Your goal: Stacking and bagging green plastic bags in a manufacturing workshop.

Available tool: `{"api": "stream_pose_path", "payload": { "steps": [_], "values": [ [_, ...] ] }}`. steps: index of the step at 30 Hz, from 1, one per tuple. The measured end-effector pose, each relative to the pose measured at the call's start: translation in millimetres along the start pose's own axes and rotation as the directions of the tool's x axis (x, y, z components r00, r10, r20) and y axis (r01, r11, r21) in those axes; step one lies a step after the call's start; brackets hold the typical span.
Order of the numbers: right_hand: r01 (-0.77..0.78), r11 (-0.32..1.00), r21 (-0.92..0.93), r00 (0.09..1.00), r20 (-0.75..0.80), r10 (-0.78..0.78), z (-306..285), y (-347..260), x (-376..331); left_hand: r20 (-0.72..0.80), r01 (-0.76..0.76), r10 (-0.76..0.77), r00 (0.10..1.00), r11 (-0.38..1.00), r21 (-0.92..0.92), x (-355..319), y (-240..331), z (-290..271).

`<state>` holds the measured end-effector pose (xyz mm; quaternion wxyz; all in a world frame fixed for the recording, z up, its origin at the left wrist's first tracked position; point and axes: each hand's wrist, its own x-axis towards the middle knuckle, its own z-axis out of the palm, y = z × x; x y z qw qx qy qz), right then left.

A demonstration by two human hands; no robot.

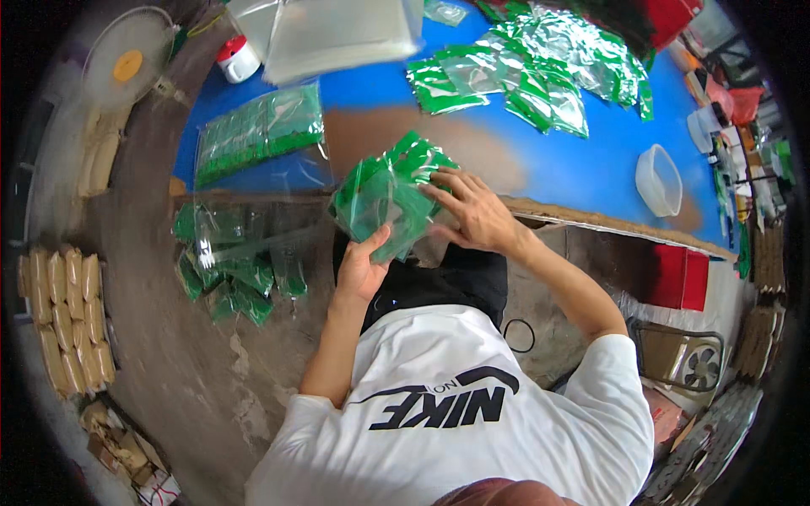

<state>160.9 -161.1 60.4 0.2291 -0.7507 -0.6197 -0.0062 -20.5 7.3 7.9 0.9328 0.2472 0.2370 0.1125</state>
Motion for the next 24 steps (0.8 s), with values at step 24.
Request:
{"api": "stream_pose_path", "payload": {
  "steps": [24],
  "values": [
    [0.060, 0.997, -0.046, 0.992, -0.111, -0.065, 22.1, 17.8, 0.0, 0.057, -0.128, 0.125, 0.990, 0.990, 0.052, -38.3, 7.0, -56.0]
  ]
}}
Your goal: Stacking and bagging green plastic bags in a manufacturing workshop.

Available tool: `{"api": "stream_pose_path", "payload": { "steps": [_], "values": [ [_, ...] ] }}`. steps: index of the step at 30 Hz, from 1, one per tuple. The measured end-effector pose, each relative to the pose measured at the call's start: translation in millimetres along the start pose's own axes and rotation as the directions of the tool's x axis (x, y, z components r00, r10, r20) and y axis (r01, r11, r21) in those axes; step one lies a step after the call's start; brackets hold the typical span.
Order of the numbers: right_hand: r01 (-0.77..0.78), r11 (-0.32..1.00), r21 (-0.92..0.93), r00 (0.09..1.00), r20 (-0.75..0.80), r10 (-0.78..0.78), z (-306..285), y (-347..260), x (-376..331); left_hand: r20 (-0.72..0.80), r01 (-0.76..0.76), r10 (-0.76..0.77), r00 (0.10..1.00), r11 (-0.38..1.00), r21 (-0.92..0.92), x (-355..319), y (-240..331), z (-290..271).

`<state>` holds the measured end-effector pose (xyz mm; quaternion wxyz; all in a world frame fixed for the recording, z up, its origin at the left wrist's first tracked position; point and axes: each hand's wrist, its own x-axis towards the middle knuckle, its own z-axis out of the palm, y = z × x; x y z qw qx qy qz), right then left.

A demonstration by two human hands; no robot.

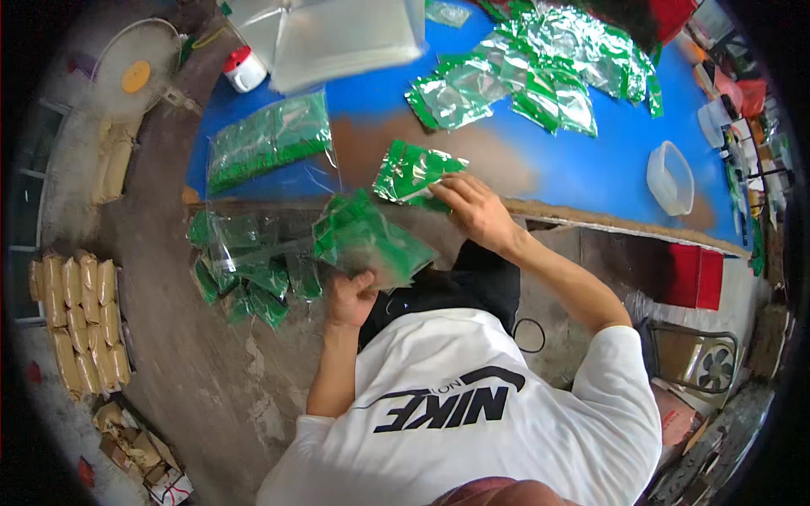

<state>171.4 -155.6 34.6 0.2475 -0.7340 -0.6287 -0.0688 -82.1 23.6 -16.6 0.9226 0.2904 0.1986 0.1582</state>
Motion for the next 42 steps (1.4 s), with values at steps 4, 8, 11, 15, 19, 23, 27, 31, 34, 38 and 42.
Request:
{"api": "stream_pose_path", "payload": {
  "steps": [4, 8, 11, 15, 19, 23, 27, 31, 34, 38, 42],
  "values": [
    [-0.325, 0.307, 0.895, 0.619, -0.045, 0.784, -2.4, -35.9, 20.3, 0.139, 0.136, -0.105, 0.985, 0.962, -0.238, 16.7, -5.3, 30.1],
    [-0.637, 0.460, 0.619, 0.747, 0.351, 0.565, -6.3, -16.5, 25.1, 0.046, 0.088, -0.082, 0.996, 0.982, -0.165, 37.6, -15.1, 56.6],
    [-0.252, 0.951, 0.178, 0.924, -0.247, 0.291, -22.9, 46.0, 47.8, -0.019, 0.014, -0.014, 1.000, 1.000, 0.017, 38.0, -13.4, 62.7],
    [-0.097, 0.946, -0.309, 0.974, 0.165, 0.154, -18.7, 63.1, 50.3, -0.079, 0.064, -0.064, 0.995, 0.998, -0.010, 17.7, -7.8, 40.0],
    [0.035, 0.994, -0.101, 0.957, 0.289, -0.004, -15.2, 20.6, 46.2, 0.008, 0.104, -0.105, 0.994, 0.974, -0.203, 14.7, -15.2, 30.2],
    [-0.076, 0.997, 0.033, 0.997, -0.010, 0.076, 1.1, -1.1, 35.1, -0.015, 0.056, -0.059, 0.998, 0.980, -0.191, 27.7, -22.3, 47.9],
    [-0.213, 0.781, 0.587, 0.977, 0.135, 0.165, -9.8, -21.6, 38.0, -0.070, 0.015, -0.028, 0.997, 0.983, -0.181, 41.3, -26.4, 49.7],
    [-0.292, 0.956, -0.034, 0.927, -0.257, 0.274, -7.3, 7.3, 29.7, -0.046, 0.041, -0.050, 0.998, 0.983, -0.178, 45.6, -23.8, 51.8],
    [-0.068, 0.941, 0.331, 0.997, 0.047, 0.056, -12.9, -12.6, 16.1, -0.013, 0.025, -0.027, 1.000, 0.988, -0.150, 41.4, -20.2, 50.7],
    [-0.459, 0.821, 0.339, 0.888, 0.151, 0.434, -40.4, 27.0, 53.4, -0.044, 0.024, -0.025, 0.999, 0.999, -0.031, 48.0, -19.1, 49.0],
    [-0.477, 0.822, -0.312, 0.877, -0.101, 0.471, -25.4, 126.4, 46.3, -0.014, 0.137, -0.141, 0.990, 0.980, -0.145, 47.2, -22.2, 38.5]
  ]
}}
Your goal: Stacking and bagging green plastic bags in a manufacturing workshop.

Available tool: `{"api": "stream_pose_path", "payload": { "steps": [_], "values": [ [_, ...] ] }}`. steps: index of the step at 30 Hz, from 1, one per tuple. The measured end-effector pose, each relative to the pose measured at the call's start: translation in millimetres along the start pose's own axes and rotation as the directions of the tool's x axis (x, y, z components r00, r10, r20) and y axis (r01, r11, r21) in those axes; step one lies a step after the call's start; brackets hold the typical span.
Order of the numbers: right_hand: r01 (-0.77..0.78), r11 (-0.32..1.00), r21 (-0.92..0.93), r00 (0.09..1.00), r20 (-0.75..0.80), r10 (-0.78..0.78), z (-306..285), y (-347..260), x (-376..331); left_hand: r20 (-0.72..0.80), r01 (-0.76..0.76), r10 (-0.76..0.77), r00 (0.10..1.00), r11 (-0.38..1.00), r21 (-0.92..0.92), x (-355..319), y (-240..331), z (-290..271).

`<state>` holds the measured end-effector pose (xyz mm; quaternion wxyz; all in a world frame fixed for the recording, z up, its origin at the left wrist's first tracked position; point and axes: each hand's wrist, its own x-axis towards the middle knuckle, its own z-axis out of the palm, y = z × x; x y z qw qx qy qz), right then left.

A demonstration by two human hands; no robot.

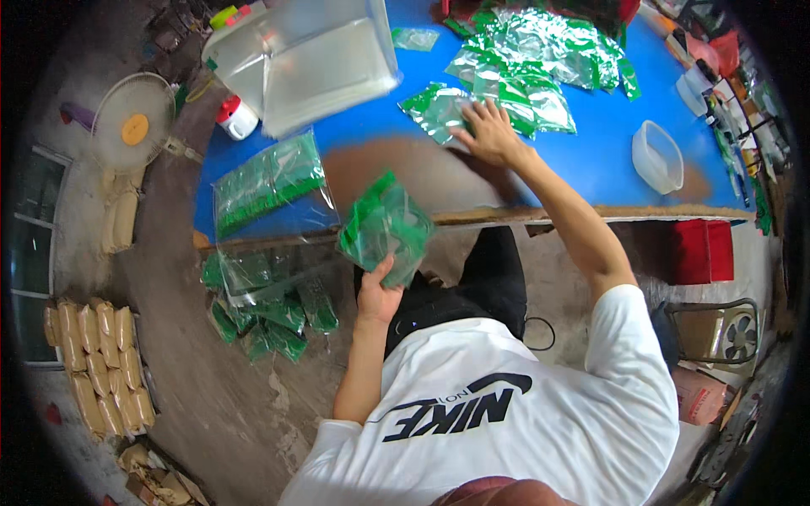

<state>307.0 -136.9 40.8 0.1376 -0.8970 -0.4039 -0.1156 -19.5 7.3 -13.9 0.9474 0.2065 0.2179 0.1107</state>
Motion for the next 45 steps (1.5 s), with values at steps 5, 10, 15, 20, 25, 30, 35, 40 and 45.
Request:
{"api": "stream_pose_path", "payload": {
  "steps": [5, 10, 15, 20, 25, 30, 35, 40, 45],
  "values": [
    [0.268, 0.946, 0.184, 0.961, 0.019, -0.276, -26.6, -71.8, -74.0, 0.005, -0.010, 0.010, 1.000, 1.000, -0.014, -10.2, -2.2, 9.9],
    [0.238, 0.888, 0.394, 0.966, 0.002, -0.260, -22.8, -91.0, -51.3, 0.016, -0.120, 0.119, 0.993, 0.983, 0.136, -0.6, -3.3, 10.8],
    [0.257, 0.960, 0.109, 0.966, -0.056, -0.252, -6.8, -70.1, -45.1, 0.031, -0.139, 0.136, 0.990, 0.983, 0.119, -6.3, 3.4, -1.4],
    [0.071, 0.642, 0.763, 0.805, 0.336, -0.489, -41.3, -90.3, -62.4, -0.009, -0.093, 0.096, 0.995, 0.979, 0.179, -7.4, 0.6, -13.1],
    [-0.100, 0.854, 0.511, 0.893, -0.332, 0.304, -23.6, 78.4, 9.3, -0.094, -0.001, 0.019, 0.995, 0.982, 0.190, -12.2, -2.8, -22.6],
    [-0.372, 0.928, -0.009, 0.922, -0.115, 0.369, -3.5, 199.8, -6.3, 0.048, 0.088, -0.095, 0.994, 0.987, 0.131, -9.8, -17.1, -31.0],
    [-0.368, 0.929, 0.027, 0.929, -0.019, 0.369, 18.5, 86.7, -11.4, 0.030, 0.072, -0.078, 0.996, 0.982, 0.175, -16.3, -17.0, -15.2],
    [-0.390, 0.906, 0.163, 0.912, -0.071, 0.405, 10.0, -7.2, -24.6, 0.041, 0.071, -0.081, 0.996, 0.974, 0.213, -11.2, -12.5, -10.7],
    [-0.299, 0.945, 0.134, 0.941, -0.121, 0.315, -21.9, -31.3, -92.9, 0.049, 0.047, -0.056, 0.997, 0.984, 0.169, -16.2, 0.9, -1.4]
  ]
}}
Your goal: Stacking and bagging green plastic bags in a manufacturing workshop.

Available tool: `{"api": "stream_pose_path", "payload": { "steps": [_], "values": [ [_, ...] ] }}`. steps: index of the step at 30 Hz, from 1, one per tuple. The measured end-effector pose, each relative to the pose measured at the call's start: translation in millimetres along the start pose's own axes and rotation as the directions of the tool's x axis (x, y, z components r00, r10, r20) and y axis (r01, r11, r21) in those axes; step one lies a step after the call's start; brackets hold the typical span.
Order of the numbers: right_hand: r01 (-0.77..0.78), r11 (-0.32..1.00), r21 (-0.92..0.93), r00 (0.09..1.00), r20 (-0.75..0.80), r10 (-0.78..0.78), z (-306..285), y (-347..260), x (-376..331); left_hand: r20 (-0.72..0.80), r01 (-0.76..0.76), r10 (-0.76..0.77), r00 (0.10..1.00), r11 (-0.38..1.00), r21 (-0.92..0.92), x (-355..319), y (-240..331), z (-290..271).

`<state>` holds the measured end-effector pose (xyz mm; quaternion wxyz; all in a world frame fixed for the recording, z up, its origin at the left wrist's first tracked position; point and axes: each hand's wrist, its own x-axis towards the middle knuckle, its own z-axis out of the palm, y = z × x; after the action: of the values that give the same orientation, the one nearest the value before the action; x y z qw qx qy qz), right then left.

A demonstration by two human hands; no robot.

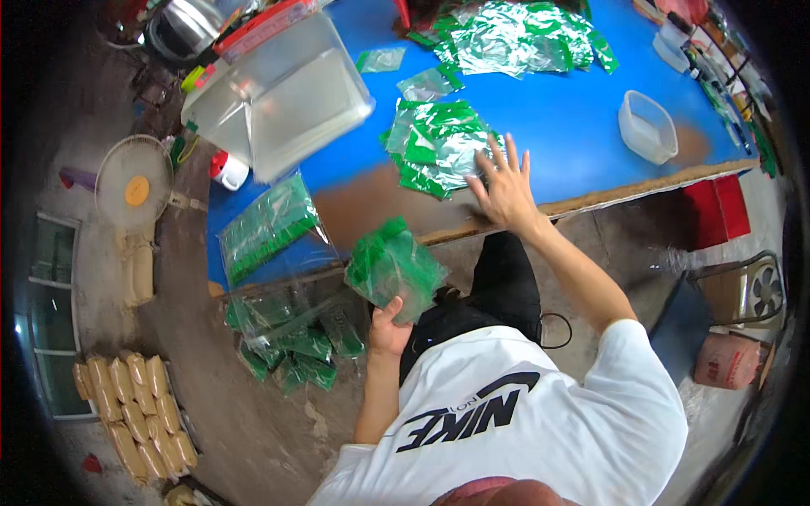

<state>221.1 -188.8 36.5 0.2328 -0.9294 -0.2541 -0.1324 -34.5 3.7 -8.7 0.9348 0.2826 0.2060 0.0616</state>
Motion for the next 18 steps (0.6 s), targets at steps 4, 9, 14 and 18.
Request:
{"api": "stream_pose_path", "payload": {
  "steps": [4, 9, 14, 18],
  "values": [
    [0.441, 0.875, 0.198, 0.848, 0.227, -0.479, -23.2, -29.7, -49.5, 0.045, -0.036, 0.034, 0.998, 0.998, 0.042, 8.4, 1.1, 18.9],
    [0.289, 0.856, 0.428, 0.950, -0.017, -0.312, -15.1, -39.3, -1.1, -0.034, -0.055, 0.057, 0.998, 0.998, 0.042, 9.0, -1.3, 18.2],
    [0.313, 0.950, -0.001, 0.949, 0.041, -0.313, 17.6, -18.1, 57.9, -0.050, -0.060, 0.059, 0.997, 0.998, -0.012, -13.7, 4.1, -9.0],
    [0.358, 0.926, -0.117, 0.933, 0.017, -0.358, 32.0, -22.5, 50.9, -0.054, -0.090, 0.087, 0.995, 0.994, -0.060, -19.8, 5.8, -12.8]
  ]
}}
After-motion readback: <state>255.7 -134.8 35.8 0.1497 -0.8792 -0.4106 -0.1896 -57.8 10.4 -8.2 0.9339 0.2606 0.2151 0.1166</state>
